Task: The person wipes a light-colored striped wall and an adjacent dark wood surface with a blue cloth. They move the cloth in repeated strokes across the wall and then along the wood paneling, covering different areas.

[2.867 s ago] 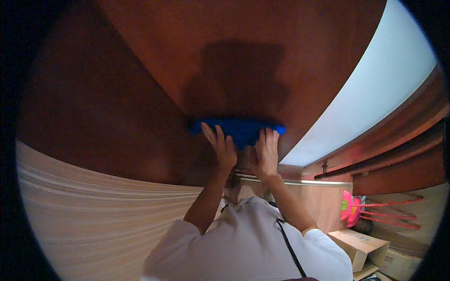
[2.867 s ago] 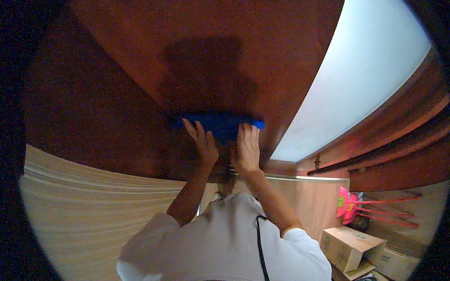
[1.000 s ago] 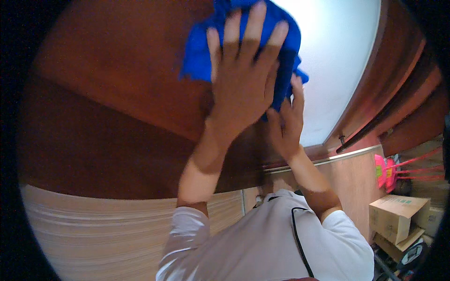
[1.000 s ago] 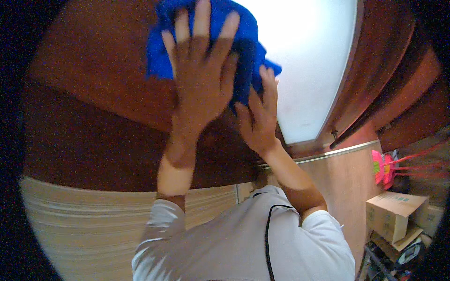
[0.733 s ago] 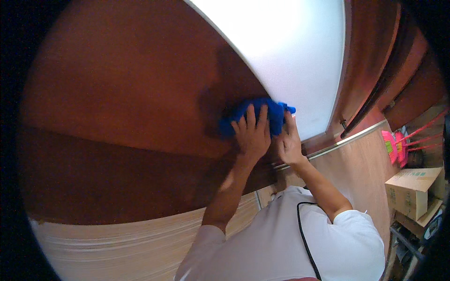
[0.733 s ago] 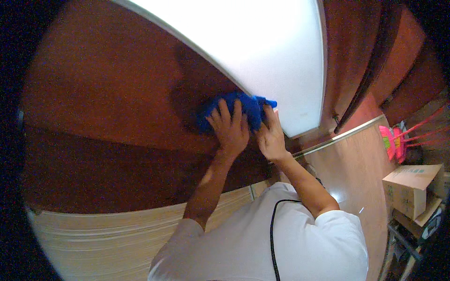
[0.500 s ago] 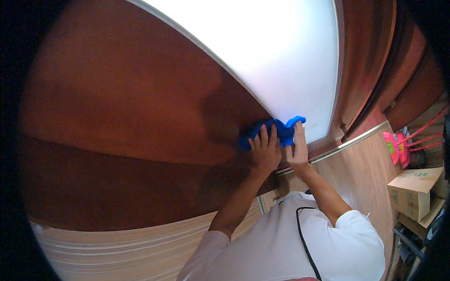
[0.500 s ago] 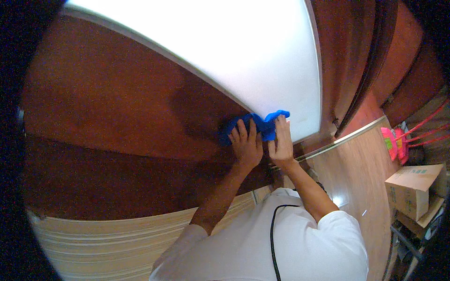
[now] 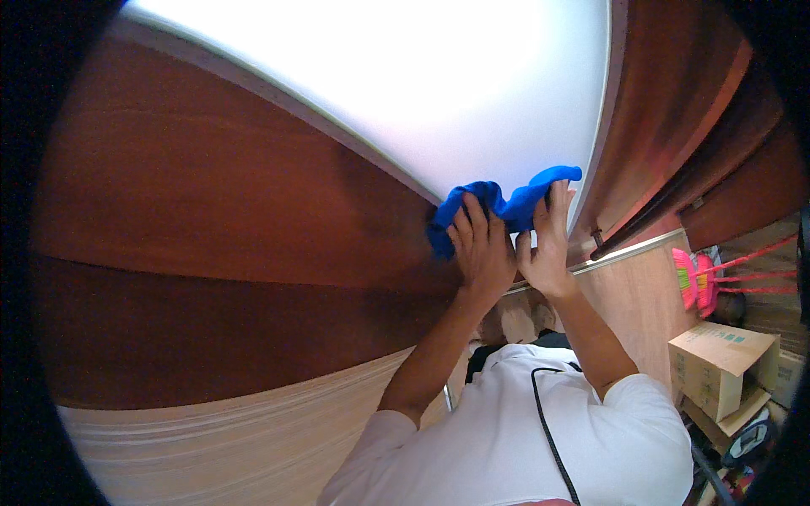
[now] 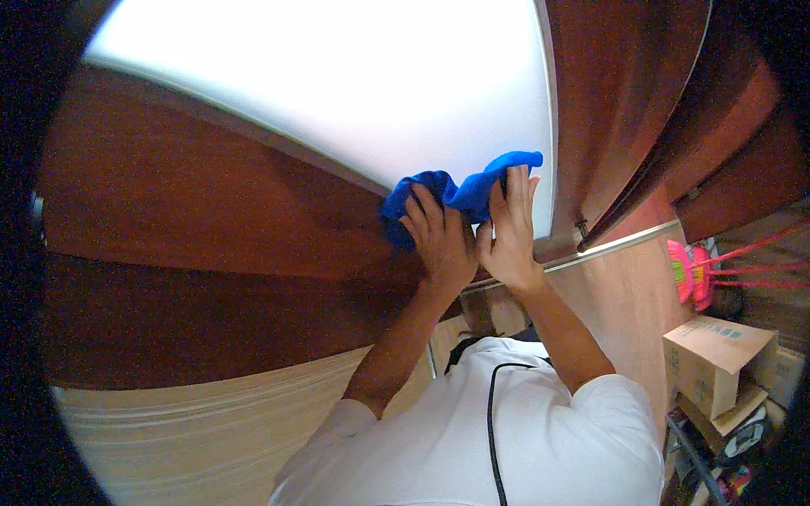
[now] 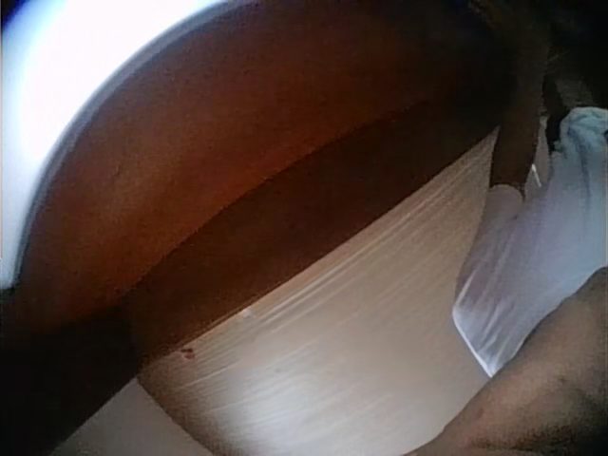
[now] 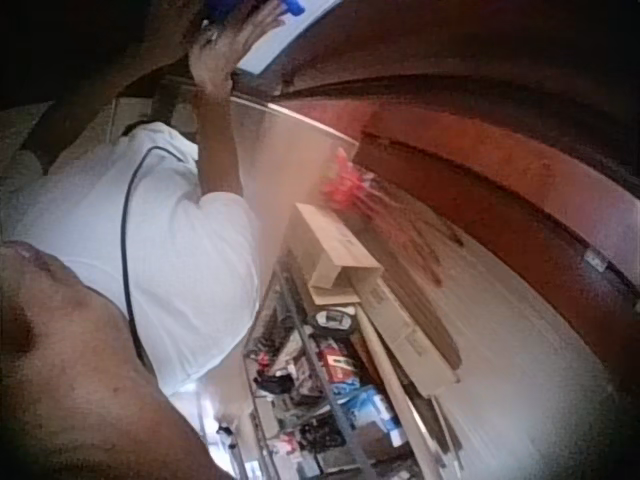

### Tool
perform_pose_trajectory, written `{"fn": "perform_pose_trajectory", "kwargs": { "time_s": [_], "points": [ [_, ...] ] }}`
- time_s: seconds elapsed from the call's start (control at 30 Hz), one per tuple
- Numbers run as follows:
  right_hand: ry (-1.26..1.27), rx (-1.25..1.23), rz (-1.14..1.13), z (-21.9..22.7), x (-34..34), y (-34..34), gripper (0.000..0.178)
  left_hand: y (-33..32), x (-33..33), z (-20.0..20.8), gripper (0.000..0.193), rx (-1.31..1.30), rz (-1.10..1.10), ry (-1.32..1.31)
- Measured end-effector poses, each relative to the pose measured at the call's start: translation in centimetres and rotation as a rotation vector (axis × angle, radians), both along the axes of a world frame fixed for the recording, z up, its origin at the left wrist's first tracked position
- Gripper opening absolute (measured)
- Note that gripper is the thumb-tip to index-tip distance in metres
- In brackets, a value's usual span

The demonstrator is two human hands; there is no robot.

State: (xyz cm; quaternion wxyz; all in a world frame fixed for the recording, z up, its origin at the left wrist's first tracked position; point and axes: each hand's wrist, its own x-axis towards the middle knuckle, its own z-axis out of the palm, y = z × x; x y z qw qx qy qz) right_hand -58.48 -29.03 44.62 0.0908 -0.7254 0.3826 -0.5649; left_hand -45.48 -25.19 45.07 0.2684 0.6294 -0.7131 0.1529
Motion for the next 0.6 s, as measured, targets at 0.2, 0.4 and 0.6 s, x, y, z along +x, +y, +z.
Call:
{"fn": "perform_pose_trajectory", "kwargs": {
  "time_s": [0.2,0.4,0.6],
  "points": [
    [-0.048,0.042,0.039,-0.7,-0.7,-0.7,0.071,-0.9,-0.9,-1.0,0.058,0.129,-0.027,0.062],
    [-0.014,-0.067,0.022,5.5,-0.9,-0.4,0.07,-1.1,-2.4,3.8,0.066,0.202,-0.119,0.266],
    [0.072,-0.19,-0.018,8.6,-2.5,-3.0,0.058,-3.2,-3.3,6.0,0.053,-0.159,-0.207,0.267]
  ]
}}
